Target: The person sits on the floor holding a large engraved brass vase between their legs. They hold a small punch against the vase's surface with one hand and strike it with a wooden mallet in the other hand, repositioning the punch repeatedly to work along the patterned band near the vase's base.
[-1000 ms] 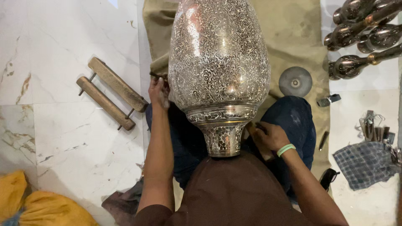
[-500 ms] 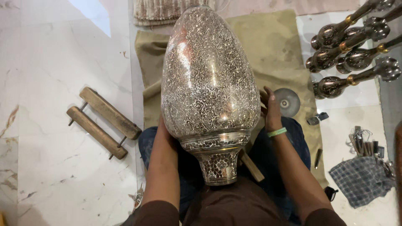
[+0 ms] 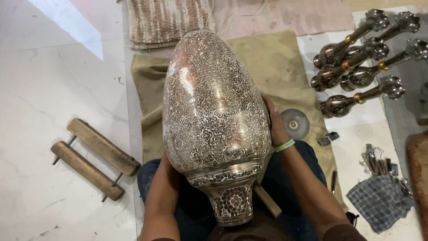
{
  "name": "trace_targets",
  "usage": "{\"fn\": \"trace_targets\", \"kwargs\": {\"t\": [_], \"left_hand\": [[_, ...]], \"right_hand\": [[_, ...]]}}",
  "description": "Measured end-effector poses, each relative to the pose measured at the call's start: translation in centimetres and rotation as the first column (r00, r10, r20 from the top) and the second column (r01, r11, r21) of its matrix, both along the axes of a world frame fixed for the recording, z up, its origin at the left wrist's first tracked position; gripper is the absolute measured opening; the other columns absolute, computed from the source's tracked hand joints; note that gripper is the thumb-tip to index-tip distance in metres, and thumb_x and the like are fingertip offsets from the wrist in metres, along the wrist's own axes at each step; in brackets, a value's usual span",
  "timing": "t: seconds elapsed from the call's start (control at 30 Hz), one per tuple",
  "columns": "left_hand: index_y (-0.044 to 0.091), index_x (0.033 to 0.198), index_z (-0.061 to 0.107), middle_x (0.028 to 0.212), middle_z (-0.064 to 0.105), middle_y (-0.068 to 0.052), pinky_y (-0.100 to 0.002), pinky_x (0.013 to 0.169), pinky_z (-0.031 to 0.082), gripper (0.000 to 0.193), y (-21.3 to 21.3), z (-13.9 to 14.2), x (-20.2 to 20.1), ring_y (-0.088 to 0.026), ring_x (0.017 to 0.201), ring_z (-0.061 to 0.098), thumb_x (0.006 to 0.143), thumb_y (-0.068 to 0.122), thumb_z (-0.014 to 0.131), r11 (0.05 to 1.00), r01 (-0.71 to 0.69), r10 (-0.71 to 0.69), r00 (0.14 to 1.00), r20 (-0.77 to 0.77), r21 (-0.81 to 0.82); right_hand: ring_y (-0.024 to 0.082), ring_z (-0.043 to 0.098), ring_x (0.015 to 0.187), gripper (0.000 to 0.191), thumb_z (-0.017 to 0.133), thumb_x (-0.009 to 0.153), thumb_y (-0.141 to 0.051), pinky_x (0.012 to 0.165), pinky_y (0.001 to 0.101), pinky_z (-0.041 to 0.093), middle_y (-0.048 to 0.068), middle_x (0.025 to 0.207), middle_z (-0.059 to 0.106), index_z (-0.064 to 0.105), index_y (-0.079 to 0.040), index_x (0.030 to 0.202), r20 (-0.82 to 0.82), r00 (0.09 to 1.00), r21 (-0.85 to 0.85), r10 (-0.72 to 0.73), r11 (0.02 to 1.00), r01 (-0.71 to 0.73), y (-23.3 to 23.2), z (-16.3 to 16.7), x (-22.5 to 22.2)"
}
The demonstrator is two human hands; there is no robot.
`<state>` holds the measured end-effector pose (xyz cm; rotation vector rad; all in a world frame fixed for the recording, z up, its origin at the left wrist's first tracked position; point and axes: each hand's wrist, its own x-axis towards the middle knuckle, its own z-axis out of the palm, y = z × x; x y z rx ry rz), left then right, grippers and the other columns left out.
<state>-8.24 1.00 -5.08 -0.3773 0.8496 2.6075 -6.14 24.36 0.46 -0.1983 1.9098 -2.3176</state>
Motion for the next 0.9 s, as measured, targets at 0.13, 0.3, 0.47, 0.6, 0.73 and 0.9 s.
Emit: {"fn": "trace_targets", "kwargs": {"t": [0.13, 0.3, 0.47, 0.6, 0.73, 0.9], "left_hand": [[0.001, 0.14, 0.057, 0.13, 0.067, -0.016, -0.041, 0.096, 0.054, 0.051, -0.9, 1.4, 0.3, -0.027, 0.111, 0.066, 0.11, 0.038, 0.039, 1.0, 0.012, -0.012, 1.0, -0.004, 0.005], [0.001, 0.144, 0.056, 0.134, 0.066, -0.016, -0.042, 0.1, 0.053, 0.057, -3.4, -0.4, -1.0, -0.027, 0.115, 0.065, 0.111, 0.043, 0.037, 0.976, -0.15, 0.139, 0.987, -0.08, -0.158], [-0.001, 0.147, 0.056, 0.136, 0.065, -0.019, -0.042, 0.103, 0.052, 0.062, -5.3, -1.9, -2.2, -0.029, 0.117, 0.064, 0.112, 0.047, 0.037, 0.921, -0.165, 0.097, 0.975, -0.201, -0.354], [0.003, 0.146, 0.054, 0.139, 0.064, -0.017, -0.043, 0.108, 0.053, 0.057, -5.6, -2.2, -1.3, -0.029, 0.123, 0.064, 0.109, 0.044, 0.038, 0.993, -0.113, 0.115, 0.987, -0.108, 0.023], [0.0, 0.147, 0.053, 0.141, 0.062, -0.019, -0.043, 0.105, 0.054, 0.058, -6.5, -2.8, 0.4, -0.03, 0.121, 0.064, 0.111, 0.043, 0.039, 0.983, -0.159, 0.164, 0.985, -0.056, 0.09], [0.0, 0.146, 0.052, 0.14, 0.062, -0.019, -0.043, 0.103, 0.055, 0.057, -6.1, -4.2, 0.7, -0.029, 0.121, 0.065, 0.11, 0.043, 0.04, 0.968, -0.181, 0.197, 0.977, -0.079, 0.176]], "right_hand": [[0.03, 0.039, 0.15, 0.102, 0.03, 0.097, -0.078, 0.123, 0.0431, 0.032, 0.017, 0.165, 0.038, 0.027, 0.001, 0.162, 0.032, 0.998, -0.017, 0.047, 0.999, -0.047, 0.5, -0.7, -0.6], [0.032, 0.05, 0.141, 0.096, 0.034, 0.097, -0.076, 0.117, 0.0462, 0.042, 0.018, 0.159, 0.046, 0.035, -0.004, 0.161, 0.395, 0.918, -0.415, 0.026, 0.897, 0.153, 0.4, -5.2, -1.4], [0.03, 0.052, 0.139, 0.083, 0.039, 0.102, -0.069, 0.12, 0.0477, 0.043, 0.014, 0.158, 0.048, 0.04, -0.009, 0.16, 0.462, 0.886, -0.541, 0.034, 0.802, 0.251, -1.5, -6.9, -1.6], [0.032, 0.053, 0.139, 0.081, 0.04, 0.104, -0.066, 0.121, 0.0469, 0.042, 0.016, 0.157, 0.05, 0.042, -0.006, 0.158, 0.409, 0.913, -0.504, 0.012, 0.837, 0.215, -2.7, -6.1, -0.1], [0.031, 0.053, 0.141, 0.077, 0.041, 0.106, -0.062, 0.123, 0.0457, 0.042, 0.016, 0.158, 0.05, 0.042, -0.006, 0.16, 0.358, 0.934, -0.524, -0.003, 0.827, 0.204, -3.5, -6.1, 1.0], [0.027, 0.049, 0.141, 0.069, 0.04, 0.112, -0.059, 0.125, 0.0439, 0.04, 0.012, 0.157, 0.047, 0.04, -0.008, 0.159, 0.309, 0.951, -0.484, 0.009, 0.862, 0.149, -3.1, -6.6, 1.2]]}}
